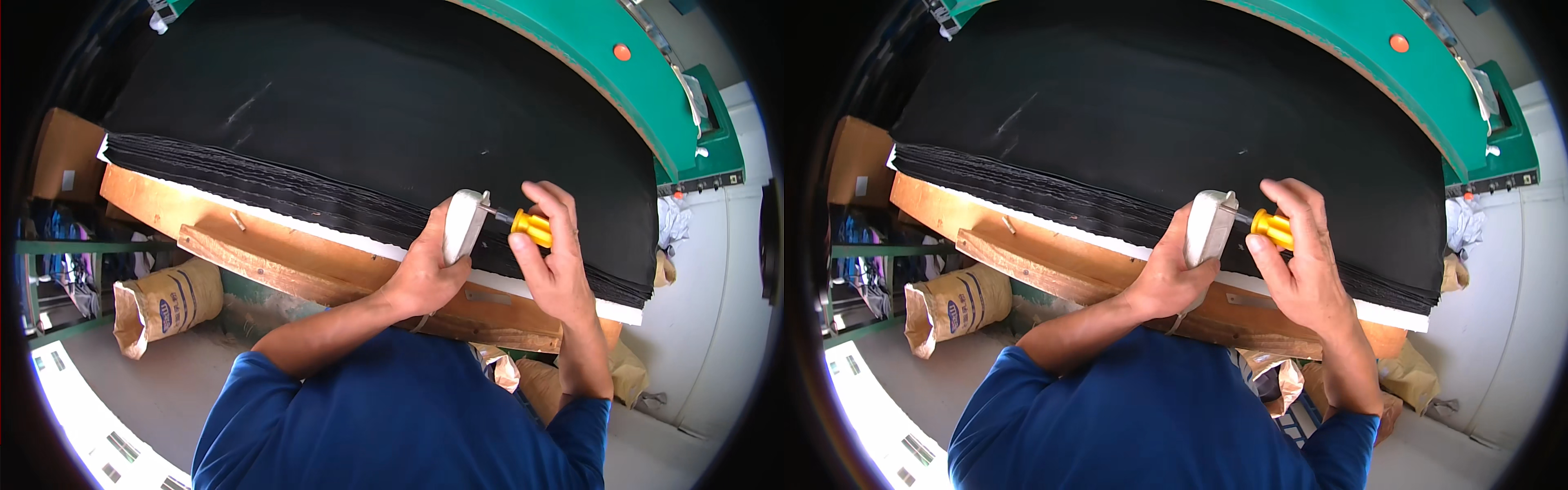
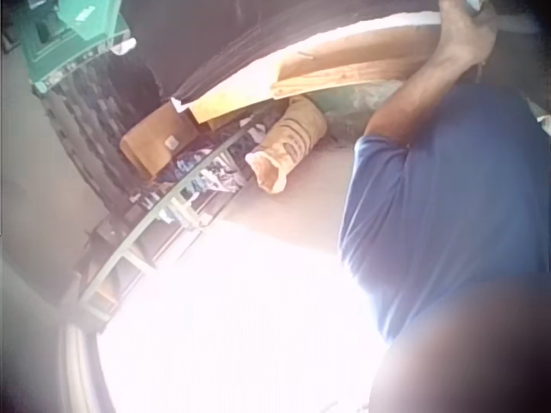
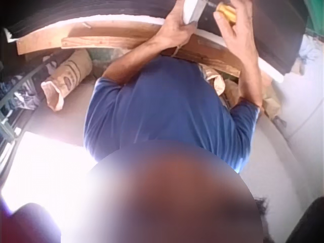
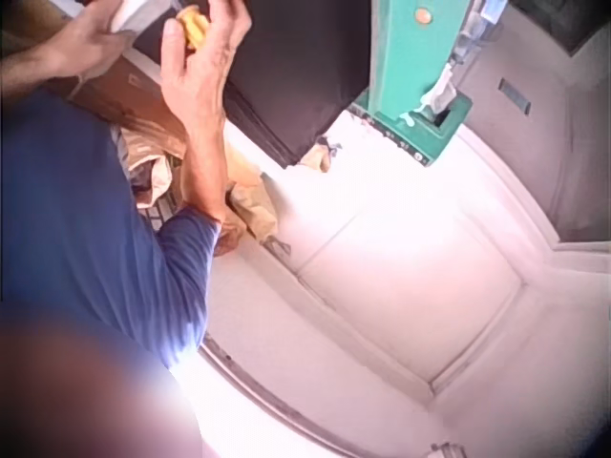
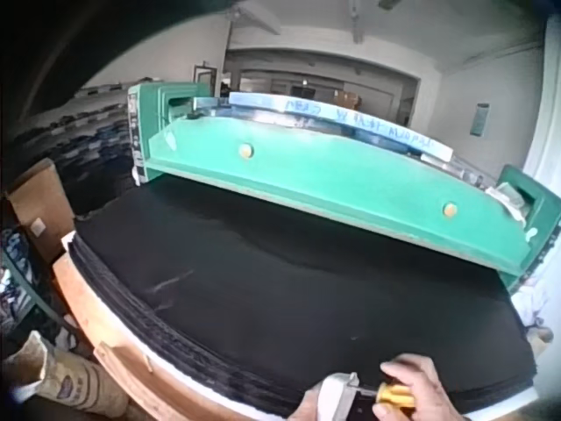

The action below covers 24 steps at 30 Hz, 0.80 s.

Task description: The user is assembling an electrical power strip by connecting internal components and securing the outer casing with a screwdriver.

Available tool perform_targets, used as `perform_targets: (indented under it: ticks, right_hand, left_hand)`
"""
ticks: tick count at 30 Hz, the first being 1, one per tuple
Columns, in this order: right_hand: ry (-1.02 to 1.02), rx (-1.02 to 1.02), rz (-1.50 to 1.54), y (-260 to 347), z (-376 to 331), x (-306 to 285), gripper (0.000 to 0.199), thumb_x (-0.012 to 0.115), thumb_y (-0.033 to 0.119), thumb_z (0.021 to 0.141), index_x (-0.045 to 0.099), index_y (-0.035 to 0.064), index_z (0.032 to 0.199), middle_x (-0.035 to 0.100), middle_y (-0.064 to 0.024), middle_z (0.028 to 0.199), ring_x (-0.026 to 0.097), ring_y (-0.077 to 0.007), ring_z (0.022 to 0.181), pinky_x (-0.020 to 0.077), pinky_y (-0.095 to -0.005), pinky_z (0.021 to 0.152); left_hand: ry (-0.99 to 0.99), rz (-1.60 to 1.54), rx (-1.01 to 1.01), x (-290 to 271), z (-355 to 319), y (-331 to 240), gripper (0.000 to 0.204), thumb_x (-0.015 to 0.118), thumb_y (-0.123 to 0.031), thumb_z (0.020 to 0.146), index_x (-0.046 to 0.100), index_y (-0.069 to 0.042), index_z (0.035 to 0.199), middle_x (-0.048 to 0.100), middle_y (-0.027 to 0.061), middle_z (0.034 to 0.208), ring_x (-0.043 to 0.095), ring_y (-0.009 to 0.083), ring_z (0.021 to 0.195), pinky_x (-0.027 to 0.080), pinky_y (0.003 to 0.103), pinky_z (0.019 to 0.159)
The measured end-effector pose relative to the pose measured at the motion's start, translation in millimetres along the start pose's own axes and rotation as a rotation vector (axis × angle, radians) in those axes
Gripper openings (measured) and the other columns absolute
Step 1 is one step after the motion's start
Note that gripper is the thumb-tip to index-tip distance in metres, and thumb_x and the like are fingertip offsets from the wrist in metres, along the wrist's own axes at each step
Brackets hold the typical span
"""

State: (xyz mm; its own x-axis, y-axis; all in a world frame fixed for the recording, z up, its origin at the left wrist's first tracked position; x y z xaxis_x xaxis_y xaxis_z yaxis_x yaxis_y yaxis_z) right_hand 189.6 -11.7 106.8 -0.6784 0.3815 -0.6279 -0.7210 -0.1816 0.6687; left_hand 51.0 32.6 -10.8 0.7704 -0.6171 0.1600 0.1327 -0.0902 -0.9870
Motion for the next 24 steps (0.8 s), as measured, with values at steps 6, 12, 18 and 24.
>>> perform_targets:
  ticks: [6, 12, 18, 24]
  right_hand:
    - [0.226, 0.157, -0.098, -21, 5, 15, 0.027, 0.066, 0.008, 0.095, 0.065, -0.0028, 0.120, 0.066, -0.0159, 0.113, 0.064, -0.0199, 0.084, 0.0522, -0.0301, 0.074]
    - [0.204, -0.062, -0.067, -29, 1, 10, 0.033, 0.062, 0.007, 0.097, 0.060, -0.0025, 0.129, 0.066, -0.0114, 0.103, 0.061, -0.0164, 0.083, 0.0505, -0.0292, 0.075]
    - [0.285, 0.014, 0.015, 0, 12, 24, 0.055, 0.060, -0.002, 0.091, 0.045, 0.0013, 0.143, 0.055, -0.0162, 0.128, 0.057, -0.0214, 0.101, 0.0489, -0.0340, 0.085]
    - [0.348, 0.260, -0.208, -17, 22, 21, 0.031, 0.062, 0.001, 0.094, 0.058, -0.0006, 0.125, 0.063, -0.0122, 0.100, 0.060, -0.0171, 0.087, 0.0491, -0.0290, 0.077]
  left_hand:
    - [-0.112, 0.022, 0.109, -8, -4, 6, 0.075, 0.053, 0.006, 0.083, 0.026, -0.005, 0.152, 0.054, 0.0211, 0.126, 0.054, 0.0301, 0.124, 0.042, 0.037, 0.106]
    - [-0.127, 0.023, 0.001, -2, -4, 3, 0.076, 0.056, 0.002, 0.083, 0.026, -0.005, 0.152, 0.051, 0.0307, 0.131, 0.052, 0.0446, 0.126, 0.044, 0.045, 0.106]
    - [-0.138, -0.005, -0.054, -11, -6, 9, 0.077, 0.056, 0.003, 0.082, 0.024, -0.004, 0.152, 0.052, 0.0325, 0.131, 0.053, 0.0459, 0.125, 0.045, 0.046, 0.105]
    - [-0.186, -0.028, -0.045, -12, -3, 8, 0.074, 0.055, 0.002, 0.084, 0.026, -0.004, 0.151, 0.058, 0.0258, 0.121, 0.059, 0.0344, 0.119, 0.048, 0.040, 0.099]
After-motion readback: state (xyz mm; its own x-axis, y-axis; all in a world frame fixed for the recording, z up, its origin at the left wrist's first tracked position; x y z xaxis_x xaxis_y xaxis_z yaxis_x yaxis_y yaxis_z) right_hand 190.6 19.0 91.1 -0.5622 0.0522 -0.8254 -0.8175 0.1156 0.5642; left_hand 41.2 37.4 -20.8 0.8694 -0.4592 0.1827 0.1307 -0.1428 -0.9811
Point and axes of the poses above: each hand's wrist, its own z-axis towards the middle knuckle, its own x-axis out of the palm, y = z × x, the point moved 5 cm from there along z, towards the middle knuckle
